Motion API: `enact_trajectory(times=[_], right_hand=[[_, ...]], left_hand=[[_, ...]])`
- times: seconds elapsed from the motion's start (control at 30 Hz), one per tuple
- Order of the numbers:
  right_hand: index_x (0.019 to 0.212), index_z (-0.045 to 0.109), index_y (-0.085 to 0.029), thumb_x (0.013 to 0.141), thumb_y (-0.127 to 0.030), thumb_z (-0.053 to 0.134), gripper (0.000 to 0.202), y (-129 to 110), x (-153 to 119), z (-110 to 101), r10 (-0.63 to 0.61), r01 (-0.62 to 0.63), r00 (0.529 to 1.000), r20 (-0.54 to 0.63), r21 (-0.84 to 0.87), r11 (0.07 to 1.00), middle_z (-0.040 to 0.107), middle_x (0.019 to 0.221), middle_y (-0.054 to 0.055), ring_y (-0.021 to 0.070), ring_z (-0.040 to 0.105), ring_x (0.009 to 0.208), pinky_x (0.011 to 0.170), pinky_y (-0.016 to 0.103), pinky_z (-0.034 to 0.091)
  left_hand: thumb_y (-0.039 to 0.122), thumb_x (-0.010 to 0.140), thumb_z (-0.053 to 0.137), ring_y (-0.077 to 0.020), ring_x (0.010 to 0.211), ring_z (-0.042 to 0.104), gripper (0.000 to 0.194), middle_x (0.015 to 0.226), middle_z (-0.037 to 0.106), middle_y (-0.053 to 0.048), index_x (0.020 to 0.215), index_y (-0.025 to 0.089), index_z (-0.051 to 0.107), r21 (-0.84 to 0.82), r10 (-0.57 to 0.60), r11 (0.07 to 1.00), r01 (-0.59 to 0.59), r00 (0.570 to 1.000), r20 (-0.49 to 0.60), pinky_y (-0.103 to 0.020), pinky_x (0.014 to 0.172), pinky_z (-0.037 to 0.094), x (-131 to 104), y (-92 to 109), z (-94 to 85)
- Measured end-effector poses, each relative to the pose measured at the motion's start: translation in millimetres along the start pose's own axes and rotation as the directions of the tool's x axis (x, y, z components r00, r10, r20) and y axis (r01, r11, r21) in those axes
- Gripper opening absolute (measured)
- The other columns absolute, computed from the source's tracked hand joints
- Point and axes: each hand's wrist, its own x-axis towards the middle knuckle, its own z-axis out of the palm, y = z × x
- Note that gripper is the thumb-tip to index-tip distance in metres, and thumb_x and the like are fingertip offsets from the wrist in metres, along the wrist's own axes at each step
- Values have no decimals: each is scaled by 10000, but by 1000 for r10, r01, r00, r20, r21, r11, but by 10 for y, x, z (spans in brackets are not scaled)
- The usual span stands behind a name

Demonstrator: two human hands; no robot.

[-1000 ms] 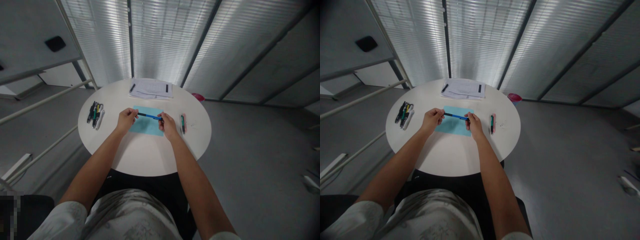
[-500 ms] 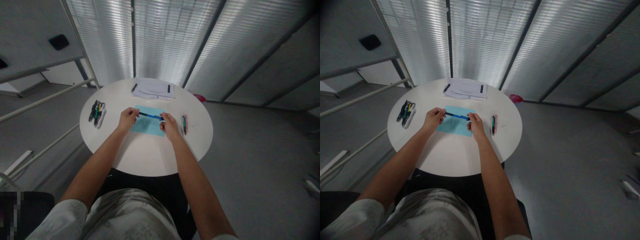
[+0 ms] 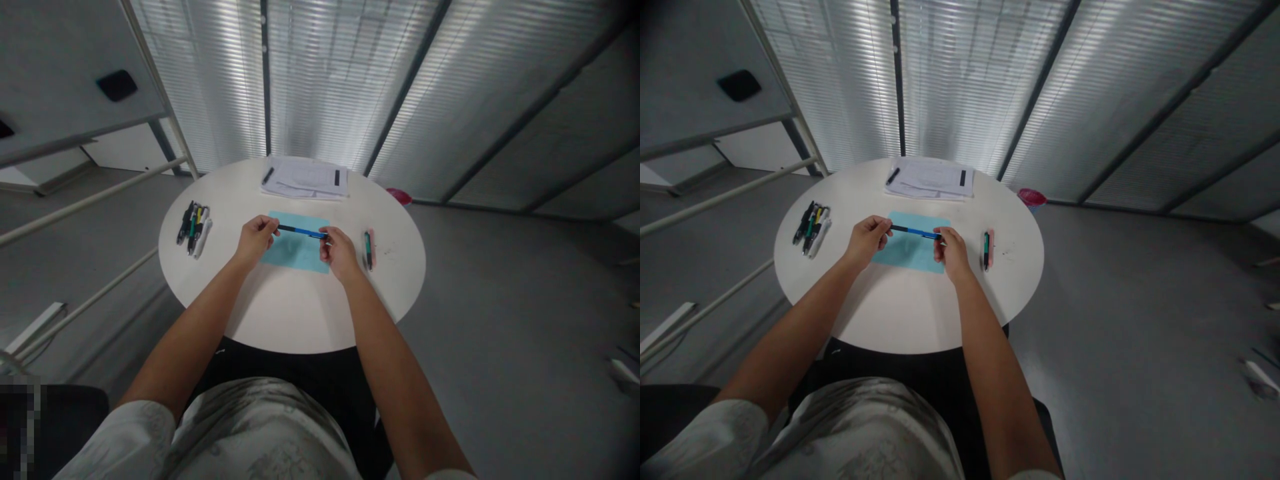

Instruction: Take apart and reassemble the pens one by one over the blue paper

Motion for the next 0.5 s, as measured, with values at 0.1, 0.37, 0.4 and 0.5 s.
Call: enact_trajectory(times=[0.1,0.37,0.4,0.5], right_hand=[[853,565,-205,771,-506,614,315,17,-3,15,23,-22,1000,19,-53,998,404,410,-98,62,321,300,308,196,229],[811,550,-207,688,-412,700,281,42,63,-16,-84,79,994,-63,-86,993,519,576,-85,36,407,346,317,181,264],[814,553,-207,688,-404,699,275,39,64,-19,-87,81,994,-68,-87,993,521,595,-83,34,412,348,316,182,265],[832,556,-210,697,-385,699,263,31,55,-17,-83,78,994,-66,-70,994,529,649,-77,31,428,364,323,185,278]], left_hand=[[381,748,663,-39,386,406,248,631,598,7,740,151,569,-2,-18,1000,18,1000,2,-188,352,256,-2,10,1],[306,716,656,-32,379,401,185,645,561,28,770,156,561,-30,-66,997,67,997,37,-177,337,237,-12,49,18],[293,710,655,-32,383,404,178,646,558,29,777,157,563,-28,-74,997,75,996,43,-175,338,238,-15,54,21],[268,701,646,-34,387,408,162,649,558,26,785,155,568,-29,-69,997,70,997,43,-176,338,241,-24,69,26]])
